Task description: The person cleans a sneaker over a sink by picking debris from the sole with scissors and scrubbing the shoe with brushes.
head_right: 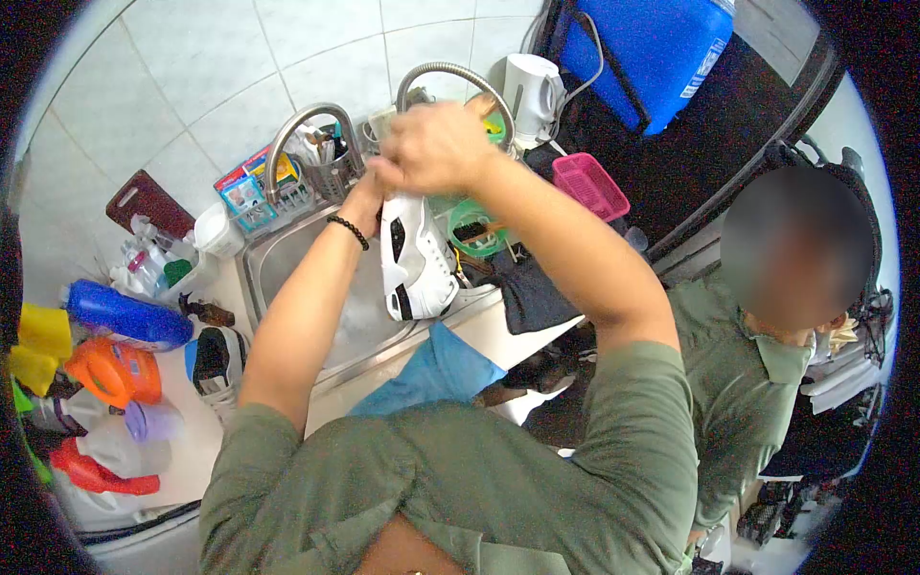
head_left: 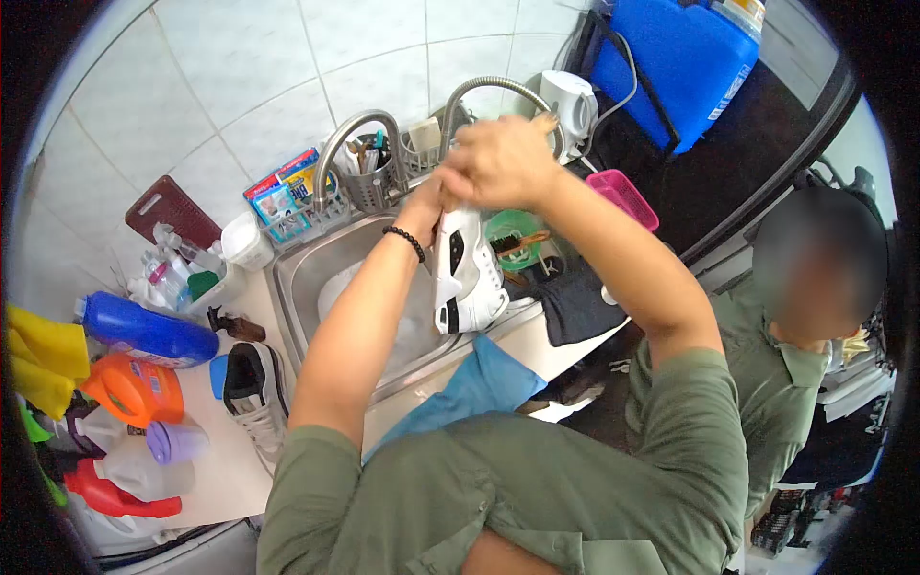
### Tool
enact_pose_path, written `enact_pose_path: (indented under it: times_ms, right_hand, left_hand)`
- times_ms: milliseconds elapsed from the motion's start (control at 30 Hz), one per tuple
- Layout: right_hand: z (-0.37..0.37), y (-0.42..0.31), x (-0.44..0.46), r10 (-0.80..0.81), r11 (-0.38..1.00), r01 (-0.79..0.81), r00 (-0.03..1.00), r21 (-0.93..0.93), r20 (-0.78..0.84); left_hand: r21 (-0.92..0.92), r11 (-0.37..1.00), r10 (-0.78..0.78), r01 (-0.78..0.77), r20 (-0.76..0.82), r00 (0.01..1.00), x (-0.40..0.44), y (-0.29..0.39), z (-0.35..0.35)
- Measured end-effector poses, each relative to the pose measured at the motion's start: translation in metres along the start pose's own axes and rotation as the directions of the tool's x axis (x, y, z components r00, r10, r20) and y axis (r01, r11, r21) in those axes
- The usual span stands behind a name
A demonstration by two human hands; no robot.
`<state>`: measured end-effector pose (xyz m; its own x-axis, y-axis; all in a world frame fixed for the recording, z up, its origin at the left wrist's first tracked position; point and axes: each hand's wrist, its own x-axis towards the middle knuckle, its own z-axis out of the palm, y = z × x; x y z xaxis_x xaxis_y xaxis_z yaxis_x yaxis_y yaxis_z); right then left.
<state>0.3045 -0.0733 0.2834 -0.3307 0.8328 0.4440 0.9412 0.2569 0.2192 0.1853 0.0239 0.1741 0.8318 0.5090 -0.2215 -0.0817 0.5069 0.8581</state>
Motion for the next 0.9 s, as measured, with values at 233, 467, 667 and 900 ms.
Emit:
enact_pose_path:
  times_ms: [233, 467, 667, 900]
  right_hand:
    - [-0.001, -0.022, 0.002, -0.136, 0.990, 0.127, 0.968, 0.056, 0.211]
    - [0.015, -0.064, -0.028, -0.404, 0.915, 0.402, 0.907, 0.042, 0.122]
    - [0.030, -0.033, -0.037, 0.143, 0.974, -0.151, 0.988, 0.168, 0.058]
    - [0.066, -0.050, -0.077, 0.215, 0.948, -0.256, 0.953, 0.188, 0.212]
  left_hand:
    - [-0.041, 0.977, 0.214, -0.212, 0.071, 0.974, 0.001, -0.008, -0.001]
    - [0.178, 0.983, -0.002, -0.049, 0.273, 0.962, 0.063, -0.045, -0.048]
    - [0.010, 1.000, -0.029, 0.028, 0.069, 0.997, -0.011, -0.036, -0.023]
    - [0.070, 0.978, -0.206, 0.198, 0.146, 0.968, -0.052, -0.120, -0.067]
